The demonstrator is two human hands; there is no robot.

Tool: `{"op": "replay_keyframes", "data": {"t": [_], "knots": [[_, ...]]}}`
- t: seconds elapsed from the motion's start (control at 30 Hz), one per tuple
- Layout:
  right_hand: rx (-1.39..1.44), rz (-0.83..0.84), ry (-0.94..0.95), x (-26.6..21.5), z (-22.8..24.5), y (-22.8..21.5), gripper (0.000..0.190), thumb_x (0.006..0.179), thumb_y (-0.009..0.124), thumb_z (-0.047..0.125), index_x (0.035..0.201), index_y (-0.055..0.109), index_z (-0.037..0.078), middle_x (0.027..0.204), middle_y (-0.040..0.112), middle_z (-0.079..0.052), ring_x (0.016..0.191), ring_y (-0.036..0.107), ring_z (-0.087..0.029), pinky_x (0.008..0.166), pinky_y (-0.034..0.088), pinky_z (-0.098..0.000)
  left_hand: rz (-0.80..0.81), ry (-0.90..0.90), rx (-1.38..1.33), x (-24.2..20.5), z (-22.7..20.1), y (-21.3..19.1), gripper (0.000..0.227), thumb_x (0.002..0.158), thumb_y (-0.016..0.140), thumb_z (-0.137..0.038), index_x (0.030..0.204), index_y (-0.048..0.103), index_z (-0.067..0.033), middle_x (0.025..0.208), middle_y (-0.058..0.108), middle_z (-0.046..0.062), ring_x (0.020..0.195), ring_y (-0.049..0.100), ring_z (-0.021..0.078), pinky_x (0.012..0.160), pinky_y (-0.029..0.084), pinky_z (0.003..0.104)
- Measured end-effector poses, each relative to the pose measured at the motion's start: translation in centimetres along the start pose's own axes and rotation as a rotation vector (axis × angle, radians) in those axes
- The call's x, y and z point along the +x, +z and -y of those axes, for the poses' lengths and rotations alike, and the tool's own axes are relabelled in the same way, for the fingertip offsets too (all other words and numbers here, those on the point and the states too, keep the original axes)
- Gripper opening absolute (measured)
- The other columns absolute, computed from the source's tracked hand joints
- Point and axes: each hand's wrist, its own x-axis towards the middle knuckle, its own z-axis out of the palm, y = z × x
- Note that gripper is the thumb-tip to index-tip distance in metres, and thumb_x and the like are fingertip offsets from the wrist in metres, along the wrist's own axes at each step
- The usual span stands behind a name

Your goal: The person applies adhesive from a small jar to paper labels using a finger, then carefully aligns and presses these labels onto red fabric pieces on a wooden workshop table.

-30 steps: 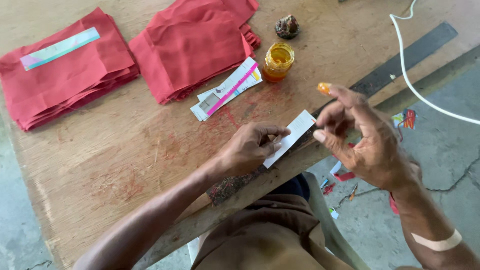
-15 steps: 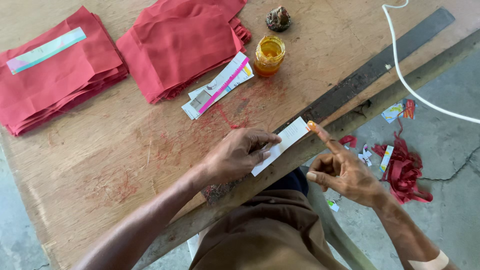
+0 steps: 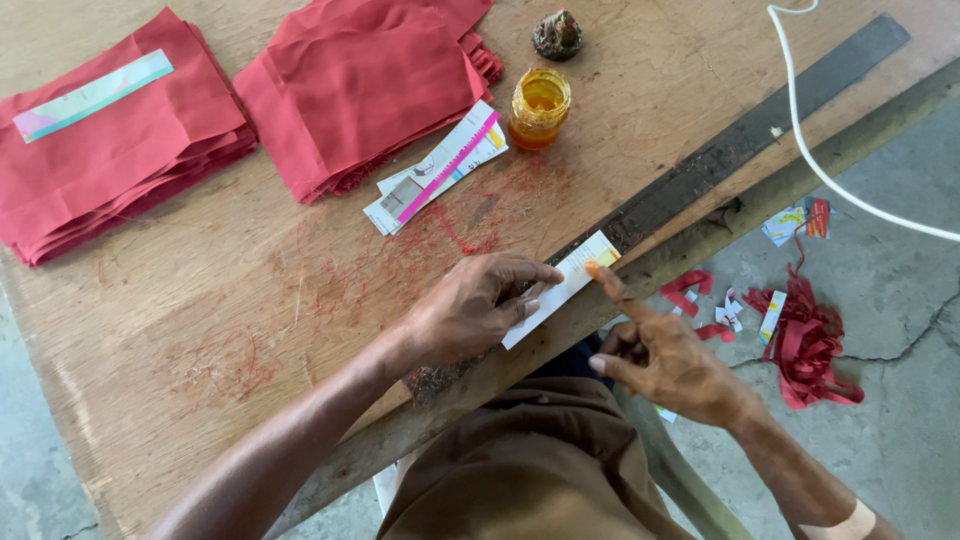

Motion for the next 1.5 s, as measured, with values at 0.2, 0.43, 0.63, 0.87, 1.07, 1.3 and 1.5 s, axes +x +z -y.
{"op": "replay_keyframes", "data": {"t": [0.2, 0.43, 0.63, 0.87, 1.07, 1.3, 1.5], "knots": [[-0.091, -0.001, -0.061, -0.7, 1.5, 2.4, 0.110, 0.081, 0.076, 0.019, 0.165, 0.008, 0.039, 0.070, 0.067, -0.007, 0.058, 0.055, -0.021, 0.060, 0.053, -0.0383, -0.168, -0.025, 0.114, -1.1, 0.4, -0.6, 0.033, 0.099, 0.060, -0.016, 0.129, 0.063, -0.0029, 0.112, 0.073, 0.018, 0.098, 0.072, 0.0289, 0.084, 0.057, 0.041], [-0.150, 0.037, -0.213, -0.9, 2.2, 5.4, 0.102, 0.085, 0.074, 0.016, 0.162, 0.009, 0.030, 0.077, 0.071, -0.014, 0.069, 0.067, -0.031, 0.070, 0.053, -0.0431, -0.177, -0.160, 0.023, -2.0, 0.9, -1.5, 0.034, 0.100, 0.054, -0.018, 0.130, 0.059, -0.0010, 0.078, 0.071, 0.015, 0.069, 0.070, 0.0233, 0.067, 0.056, 0.039], [-0.040, 0.148, -0.263, -1.5, 2.3, 6.2, 0.080, 0.088, 0.075, 0.015, 0.155, 0.032, 0.025, 0.076, 0.070, -0.010, 0.066, 0.066, -0.026, 0.063, 0.056, -0.0389, -0.189, -0.155, 0.030, -2.1, 0.8, -1.6, 0.031, 0.101, 0.056, -0.019, 0.127, 0.062, -0.0021, 0.072, 0.069, 0.014, 0.065, 0.070, 0.0202, 0.063, 0.055, 0.038], [-0.146, -0.236, -0.039, -0.8, 1.3, 0.2, 0.101, 0.079, 0.082, 0.024, 0.163, 0.026, 0.029, 0.080, 0.075, -0.006, 0.060, 0.068, -0.019, 0.059, 0.058, -0.0348, -0.201, -0.132, 0.030, -2.1, 1.1, -1.5, 0.030, 0.100, 0.057, -0.019, 0.124, 0.063, -0.0016, 0.074, 0.070, 0.013, 0.066, 0.070, 0.0195, 0.063, 0.056, 0.037], [-0.184, -0.147, 0.125, -0.4, 2.3, -1.3, 0.108, 0.081, 0.078, 0.024, 0.167, 0.013, 0.037, 0.063, 0.071, -0.014, 0.053, 0.069, -0.025, 0.066, 0.056, -0.0417, -0.200, -0.127, 0.005, -2.0, 1.5, -1.3, 0.029, 0.100, 0.057, -0.017, 0.123, 0.063, -0.0009, 0.074, 0.071, 0.012, 0.065, 0.071, 0.0191, 0.063, 0.057, 0.036], [-0.367, -0.071, 0.081, 0.7, 2.9, -2.4, 0.104, 0.088, 0.075, 0.028, 0.166, 0.006, 0.037, 0.063, 0.060, -0.018, 0.052, 0.059, -0.029, 0.063, 0.051, -0.0467, -0.204, -0.130, 0.017, -2.0, 1.6, -1.3, 0.029, 0.100, 0.057, -0.017, 0.123, 0.063, -0.0016, 0.074, 0.072, 0.011, 0.065, 0.071, 0.0185, 0.062, 0.056, 0.036], [-0.495, 0.035, 0.037, 0.6, 2.9, 0.6, 0.100, 0.091, 0.067, 0.023, 0.167, 0.004, 0.039, 0.048, 0.054, -0.016, 0.044, 0.052, -0.031, 0.052, 0.047, -0.0485, -0.206, -0.138, 0.000, -2.1, 1.8, -1.2, 0.029, 0.100, 0.058, -0.017, 0.124, 0.062, -0.0019, 0.077, 0.071, 0.009, 0.067, 0.071, 0.0182, 0.063, 0.056, 0.035]]}}
